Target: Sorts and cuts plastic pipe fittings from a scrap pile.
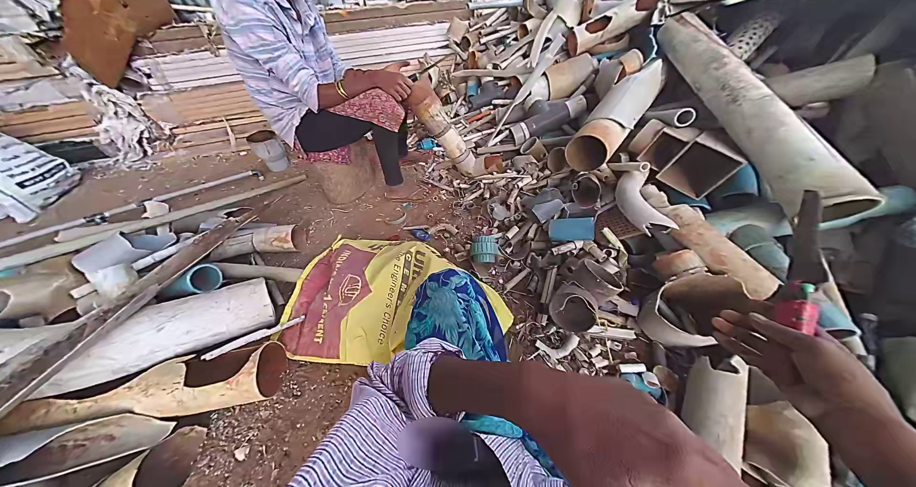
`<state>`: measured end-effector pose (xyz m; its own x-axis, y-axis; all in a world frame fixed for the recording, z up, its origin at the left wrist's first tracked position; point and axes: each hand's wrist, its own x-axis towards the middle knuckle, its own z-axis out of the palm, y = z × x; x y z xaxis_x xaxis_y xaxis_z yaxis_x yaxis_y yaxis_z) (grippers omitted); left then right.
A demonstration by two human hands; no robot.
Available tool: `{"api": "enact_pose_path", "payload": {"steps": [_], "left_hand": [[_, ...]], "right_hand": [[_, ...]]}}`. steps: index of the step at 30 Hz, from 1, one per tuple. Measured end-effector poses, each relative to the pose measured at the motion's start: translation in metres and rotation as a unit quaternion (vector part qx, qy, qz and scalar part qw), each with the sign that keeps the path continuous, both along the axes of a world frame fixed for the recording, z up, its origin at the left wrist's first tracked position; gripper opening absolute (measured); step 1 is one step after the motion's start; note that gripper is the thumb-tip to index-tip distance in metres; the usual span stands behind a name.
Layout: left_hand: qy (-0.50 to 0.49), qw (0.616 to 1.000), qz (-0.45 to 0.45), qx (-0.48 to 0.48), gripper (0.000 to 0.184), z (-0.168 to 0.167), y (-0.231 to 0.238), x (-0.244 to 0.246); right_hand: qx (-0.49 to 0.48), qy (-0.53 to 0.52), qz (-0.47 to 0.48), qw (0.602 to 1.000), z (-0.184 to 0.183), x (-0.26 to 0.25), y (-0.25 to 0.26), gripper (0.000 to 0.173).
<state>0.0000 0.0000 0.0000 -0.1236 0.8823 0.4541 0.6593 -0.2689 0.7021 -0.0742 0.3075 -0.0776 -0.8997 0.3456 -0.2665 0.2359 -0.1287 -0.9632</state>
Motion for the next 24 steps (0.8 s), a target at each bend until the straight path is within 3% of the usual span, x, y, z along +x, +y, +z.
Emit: {"api": "enact_pose_path", "payload": {"steps": [2,5,8,12,19,24], "left_hand": [[0.177,0.961,0.162,-0.135,0.033,0.005,0.007,-0.010],[0.213,0.911,0.291,-0.197,0.031,-0.006,0.017,-0.051],[0.216,0.880,0.344,-0.247,0.035,-0.011,0.024,-0.097],[0.183,0.818,0.349,-0.419,0.046,-0.036,0.051,-0.139],[0.123,0.729,0.281,-0.611,0.048,-0.157,0.068,-0.197],[0.108,0.776,0.282,-0.554,0.052,-0.225,0.080,-0.224]], "right_hand": [[0.019,-0.018,-0.011,1.000,0.011,0.006,-0.007,0.028],[0.004,-0.024,-0.031,0.999,0.019,0.013,-0.008,0.026],[-0.011,0.007,-0.048,0.999,0.023,0.014,-0.006,0.020],[0.000,0.010,-0.057,0.998,0.019,0.011,-0.001,0.029],[-0.008,-0.132,-0.022,0.991,-0.025,-0.002,0.007,0.031],[-0.007,-0.130,-0.010,0.991,-0.026,-0.011,0.003,0.036]]}}
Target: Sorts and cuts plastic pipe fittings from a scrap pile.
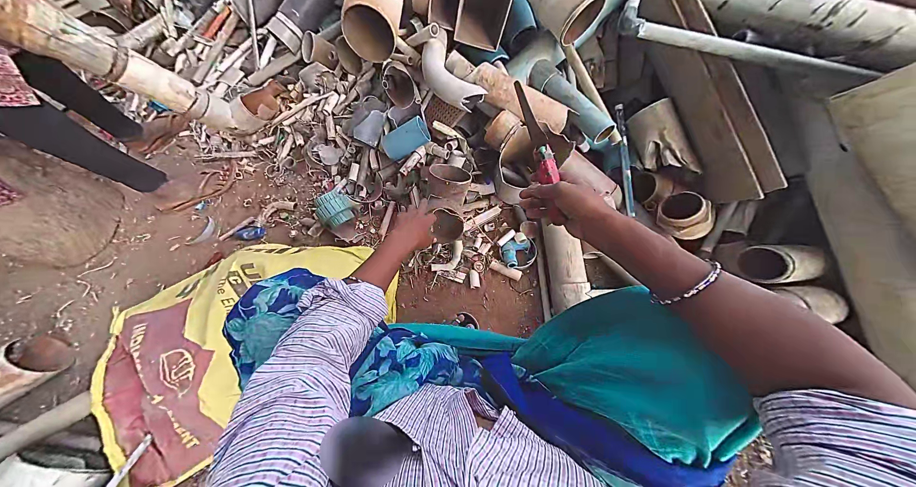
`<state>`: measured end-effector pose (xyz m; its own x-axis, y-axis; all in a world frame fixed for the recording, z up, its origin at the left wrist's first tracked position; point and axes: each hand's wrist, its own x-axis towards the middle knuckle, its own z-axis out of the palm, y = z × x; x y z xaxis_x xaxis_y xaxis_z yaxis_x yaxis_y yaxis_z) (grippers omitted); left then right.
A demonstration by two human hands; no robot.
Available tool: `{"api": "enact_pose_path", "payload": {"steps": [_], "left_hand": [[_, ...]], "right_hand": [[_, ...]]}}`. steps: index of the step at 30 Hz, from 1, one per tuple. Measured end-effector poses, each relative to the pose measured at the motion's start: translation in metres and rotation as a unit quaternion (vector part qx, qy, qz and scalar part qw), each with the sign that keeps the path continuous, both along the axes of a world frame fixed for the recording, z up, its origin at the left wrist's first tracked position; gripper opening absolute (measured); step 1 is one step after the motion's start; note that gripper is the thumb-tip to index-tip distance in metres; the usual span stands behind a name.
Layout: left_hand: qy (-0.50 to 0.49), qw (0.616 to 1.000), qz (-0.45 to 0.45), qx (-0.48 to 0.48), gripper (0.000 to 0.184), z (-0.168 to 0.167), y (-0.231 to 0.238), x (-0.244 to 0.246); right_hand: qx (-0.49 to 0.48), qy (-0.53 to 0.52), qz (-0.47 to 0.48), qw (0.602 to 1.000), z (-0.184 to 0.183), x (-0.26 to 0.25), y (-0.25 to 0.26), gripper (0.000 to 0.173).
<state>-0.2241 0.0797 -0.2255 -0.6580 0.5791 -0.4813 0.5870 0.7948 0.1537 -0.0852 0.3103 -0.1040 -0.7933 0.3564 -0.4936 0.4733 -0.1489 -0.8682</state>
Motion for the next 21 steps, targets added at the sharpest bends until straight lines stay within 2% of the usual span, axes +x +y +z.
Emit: {"api": "enact_pose_path", "payload": {"steps": [4,7,9,11,13,15,16,19,21], "left_hand": [[0.037,0.999,-0.002,0.032,0.057,-0.039,0.017,-0.004],[0.035,0.998,0.022,0.040,0.084,-0.055,0.026,0.007],[0.035,0.998,0.027,0.043,0.089,-0.052,0.035,0.020],[0.045,0.997,-0.004,0.060,0.081,-0.047,0.049,0.037],[0.029,0.996,-0.075,0.050,0.066,-0.047,0.065,0.057],[-0.028,0.987,-0.154,0.031,0.055,-0.052,0.078,0.083],[-0.088,0.978,-0.188,0.003,0.054,-0.054,0.083,0.098],[-0.240,0.921,-0.279,-0.125,0.053,-0.073,0.086,0.142],[-0.297,0.869,-0.340,-0.202,0.046,-0.083,0.087,0.161]], "right_hand": [[0.016,0.037,-0.006,0.999,0.008,-0.005,0.006,0.036],[0.012,0.075,-0.041,0.996,0.020,0.001,0.015,0.034],[-0.001,0.087,-0.077,0.993,0.027,0.006,0.024,0.032],[-0.010,0.102,-0.115,0.988,0.032,0.010,0.032,0.035],[-0.017,0.117,-0.137,0.983,0.034,0.012,0.038,0.034],[-0.032,0.128,-0.149,0.980,0.040,0.016,0.038,0.032],[-0.043,0.132,-0.150,0.979,0.044,0.019,0.036,0.033],[-0.070,0.145,-0.146,0.976,0.055,0.028,0.032,0.030],[-0.076,0.165,-0.134,0.974,0.061,0.036,0.032,0.025]]}}
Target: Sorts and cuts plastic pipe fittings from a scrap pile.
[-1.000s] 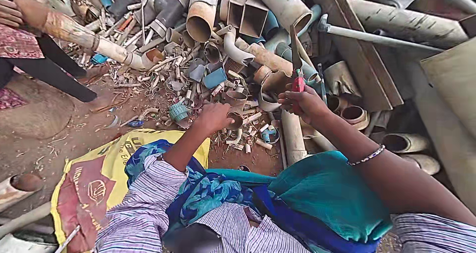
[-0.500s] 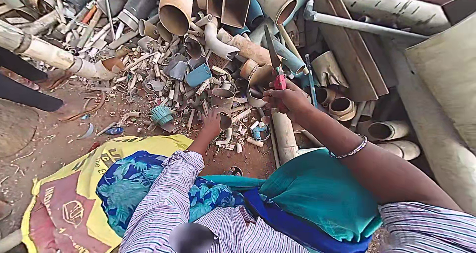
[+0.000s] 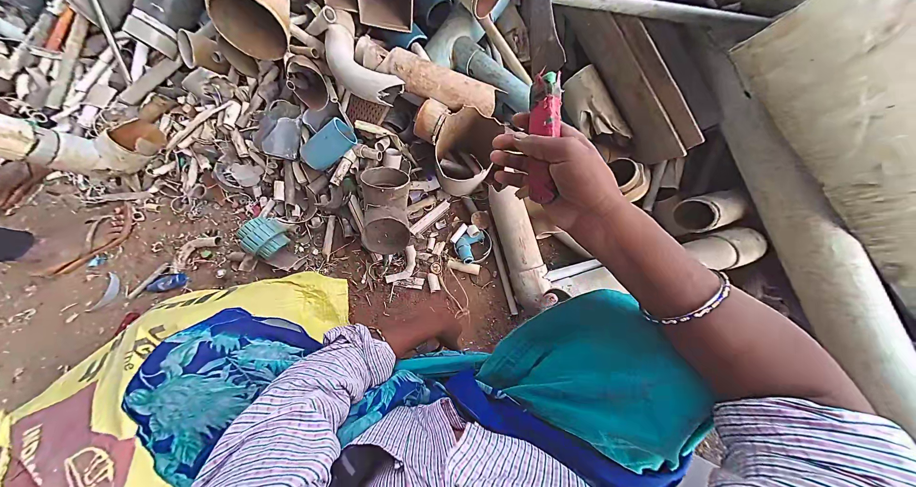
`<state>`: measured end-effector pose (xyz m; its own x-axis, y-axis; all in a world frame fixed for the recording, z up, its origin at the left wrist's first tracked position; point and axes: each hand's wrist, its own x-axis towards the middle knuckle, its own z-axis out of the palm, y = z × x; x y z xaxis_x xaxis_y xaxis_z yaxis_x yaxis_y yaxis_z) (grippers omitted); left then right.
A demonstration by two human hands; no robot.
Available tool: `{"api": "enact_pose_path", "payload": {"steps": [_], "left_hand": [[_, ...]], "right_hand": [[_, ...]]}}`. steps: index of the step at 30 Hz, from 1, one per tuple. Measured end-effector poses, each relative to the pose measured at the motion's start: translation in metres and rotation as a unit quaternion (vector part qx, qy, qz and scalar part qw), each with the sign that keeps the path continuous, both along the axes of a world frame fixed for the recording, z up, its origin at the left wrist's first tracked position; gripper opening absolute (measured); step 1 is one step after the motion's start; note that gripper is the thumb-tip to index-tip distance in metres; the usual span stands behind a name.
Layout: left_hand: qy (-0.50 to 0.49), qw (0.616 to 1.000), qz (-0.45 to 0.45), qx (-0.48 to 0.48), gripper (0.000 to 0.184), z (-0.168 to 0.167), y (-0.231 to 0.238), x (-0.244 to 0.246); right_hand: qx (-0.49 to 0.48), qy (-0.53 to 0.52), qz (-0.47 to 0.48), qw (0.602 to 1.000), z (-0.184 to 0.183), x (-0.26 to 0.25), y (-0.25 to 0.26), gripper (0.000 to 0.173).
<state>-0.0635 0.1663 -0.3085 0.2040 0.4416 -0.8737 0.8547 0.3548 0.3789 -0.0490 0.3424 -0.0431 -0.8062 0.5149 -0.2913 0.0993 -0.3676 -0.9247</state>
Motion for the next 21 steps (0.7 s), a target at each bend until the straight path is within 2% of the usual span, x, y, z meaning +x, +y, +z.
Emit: {"api": "enact_pose_path", "payload": {"steps": [2,4,6,7,10,13,14,15,16,17,18,19,20,21], "left_hand": [[-0.021,1.000,-0.007,-0.019,0.039,-0.003,0.005,0.002],[0.015,0.999,0.044,0.021,0.046,0.003,0.020,-0.010],[0.070,0.991,0.083,0.075,0.047,0.015,0.046,-0.026],[0.086,0.983,0.115,0.113,0.046,0.011,0.059,-0.036],[0.062,0.938,0.256,0.227,0.052,-0.010,0.100,-0.068],[0.035,0.854,0.405,0.325,0.065,-0.017,0.142,-0.089],[0.046,0.837,0.431,0.333,0.067,-0.010,0.155,-0.093],[0.062,0.847,0.429,0.306,0.068,0.010,0.167,-0.096],[0.074,0.885,0.393,0.240,0.069,0.042,0.179,-0.100],[0.089,0.901,0.359,0.225,0.069,0.057,0.188,-0.101],[0.105,0.890,0.347,0.278,0.067,0.051,0.192,-0.100],[0.115,0.856,0.350,0.363,0.065,0.031,0.194,-0.098],[0.108,0.851,0.345,0.381,0.065,0.028,0.196,-0.099],[0.099,0.864,0.342,0.356,0.066,0.039,0.196,-0.098]], "right_hand": [[0.009,0.024,0.007,1.000,0.005,0.009,0.002,0.025],[0.026,0.040,0.010,0.999,0.011,0.020,0.004,0.028],[0.052,0.058,0.009,0.997,0.015,0.029,0.005,0.030],[0.069,0.070,0.007,0.995,0.015,0.033,0.006,0.030],[0.143,0.108,0.016,0.984,0.009,0.044,0.014,0.033],[0.200,0.124,0.023,0.972,0.000,0.052,0.021,0.036],[0.213,0.124,0.021,0.969,-0.002,0.055,0.023,0.036],[0.227,0.122,0.019,0.966,-0.004,0.056,0.025,0.036],[0.235,0.118,0.016,0.965,-0.004,0.058,0.026,0.035],[0.239,0.113,0.015,0.964,-0.004,0.059,0.026,0.034],[0.241,0.104,0.018,0.965,-0.003,0.060,0.026,0.034],[0.240,0.098,0.020,0.966,-0.002,0.060,0.026,0.035],[0.237,0.096,0.022,0.966,-0.001,0.060,0.026,0.036],[0.231,0.096,0.025,0.968,-0.002,0.058,0.026,0.037]]}}
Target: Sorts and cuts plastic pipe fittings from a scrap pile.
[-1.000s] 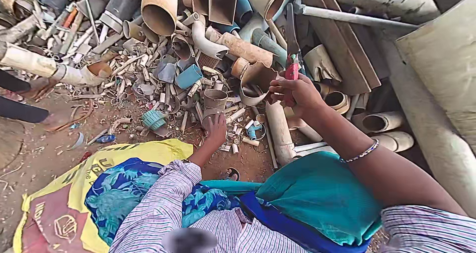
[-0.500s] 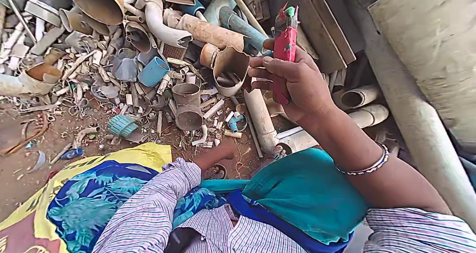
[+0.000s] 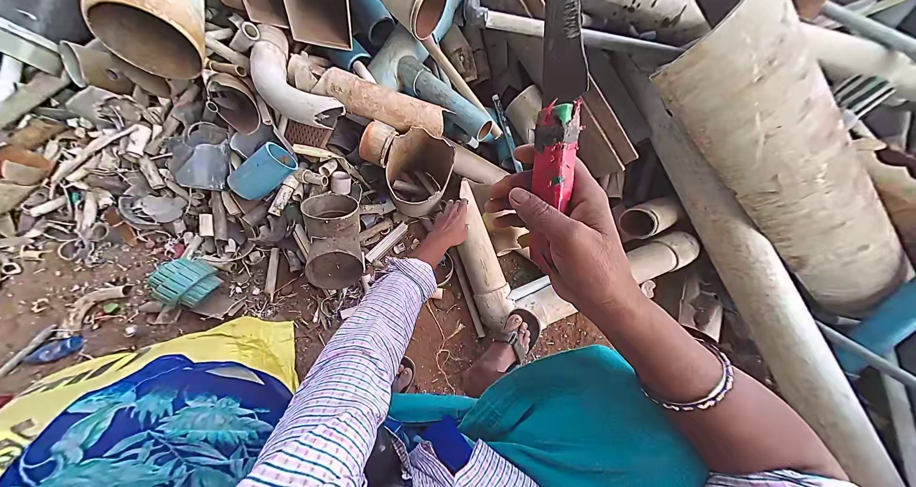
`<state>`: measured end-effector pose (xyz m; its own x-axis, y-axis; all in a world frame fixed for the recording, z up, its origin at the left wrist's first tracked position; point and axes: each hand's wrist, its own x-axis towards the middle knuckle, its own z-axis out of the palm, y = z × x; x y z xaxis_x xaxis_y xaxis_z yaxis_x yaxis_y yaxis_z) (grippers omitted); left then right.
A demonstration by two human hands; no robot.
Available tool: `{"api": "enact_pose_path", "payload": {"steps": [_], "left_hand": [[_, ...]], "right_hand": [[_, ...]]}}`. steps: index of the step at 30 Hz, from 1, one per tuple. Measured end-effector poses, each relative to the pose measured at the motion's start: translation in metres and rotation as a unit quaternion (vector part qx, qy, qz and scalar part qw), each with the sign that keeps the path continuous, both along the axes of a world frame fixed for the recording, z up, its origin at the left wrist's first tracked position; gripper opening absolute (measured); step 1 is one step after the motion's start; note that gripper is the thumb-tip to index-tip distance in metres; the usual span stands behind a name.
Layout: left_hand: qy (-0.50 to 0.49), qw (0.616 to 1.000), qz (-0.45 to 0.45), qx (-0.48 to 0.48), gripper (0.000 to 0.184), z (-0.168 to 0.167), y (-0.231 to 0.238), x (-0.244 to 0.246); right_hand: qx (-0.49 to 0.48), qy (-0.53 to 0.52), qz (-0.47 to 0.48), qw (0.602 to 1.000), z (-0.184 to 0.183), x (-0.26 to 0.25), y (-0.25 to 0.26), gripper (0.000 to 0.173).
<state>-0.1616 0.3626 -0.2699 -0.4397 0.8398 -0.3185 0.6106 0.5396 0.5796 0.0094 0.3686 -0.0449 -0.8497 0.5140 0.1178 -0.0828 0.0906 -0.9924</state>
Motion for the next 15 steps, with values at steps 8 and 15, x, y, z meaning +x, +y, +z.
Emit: {"api": "enact_pose_path", "payload": {"steps": [8,15], "left_hand": [[0.001,0.994,-0.026,-0.102,0.057,0.047,0.003,0.007],[0.028,0.989,-0.054,-0.136,0.070,0.051,0.005,0.023]], "right_hand": [[0.026,0.011,-0.007,1.000,-0.004,-0.002,0.002,0.037],[0.144,0.025,-0.042,0.988,-0.037,-0.014,0.020,0.041]]}}
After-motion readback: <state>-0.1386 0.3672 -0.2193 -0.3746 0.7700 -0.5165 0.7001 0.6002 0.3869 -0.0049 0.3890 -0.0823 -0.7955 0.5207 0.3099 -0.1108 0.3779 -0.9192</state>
